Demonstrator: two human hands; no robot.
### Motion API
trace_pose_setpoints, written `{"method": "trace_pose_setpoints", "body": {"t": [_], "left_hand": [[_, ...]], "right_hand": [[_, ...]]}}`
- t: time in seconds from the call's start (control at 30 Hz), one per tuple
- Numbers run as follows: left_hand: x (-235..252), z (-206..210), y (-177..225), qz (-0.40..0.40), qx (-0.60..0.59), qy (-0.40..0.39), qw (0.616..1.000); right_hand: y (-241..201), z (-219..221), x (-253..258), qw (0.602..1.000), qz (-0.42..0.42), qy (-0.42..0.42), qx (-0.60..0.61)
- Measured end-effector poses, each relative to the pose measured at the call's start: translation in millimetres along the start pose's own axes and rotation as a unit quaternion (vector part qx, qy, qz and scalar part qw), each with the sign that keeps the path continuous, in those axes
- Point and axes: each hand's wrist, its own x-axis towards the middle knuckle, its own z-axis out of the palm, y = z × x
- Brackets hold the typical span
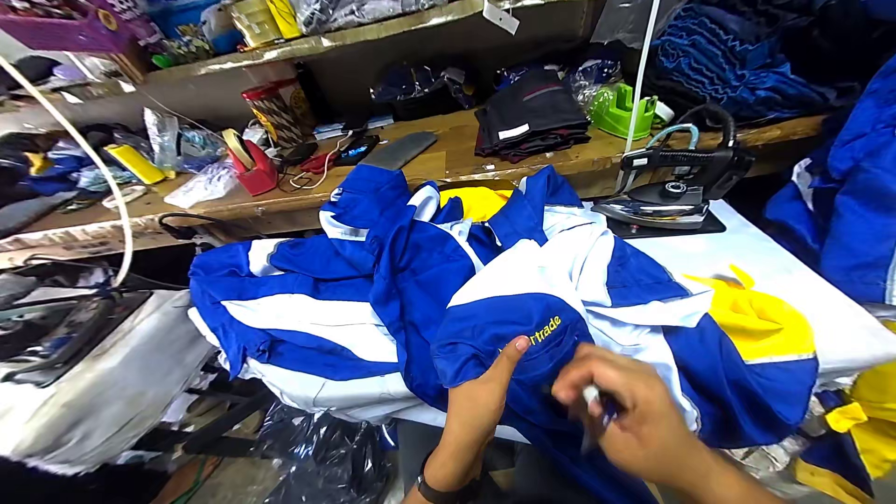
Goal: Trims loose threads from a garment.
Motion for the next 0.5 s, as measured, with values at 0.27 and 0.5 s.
{"method": "trace_pose_setpoints", "body": {"t": [0.27, 0.5], "left_hand": [[0, 0, 8, -0.093, -0.059, 0.015, 0.994], [4, -4, 3, -0.197, -0.156, -0.060, 0.966]], "right_hand": [[2, -29, -7, 0.993, 0.072, 0.035, -0.084], [19, -34, -11, 0.966, 0.104, 0.149, -0.183]]}}
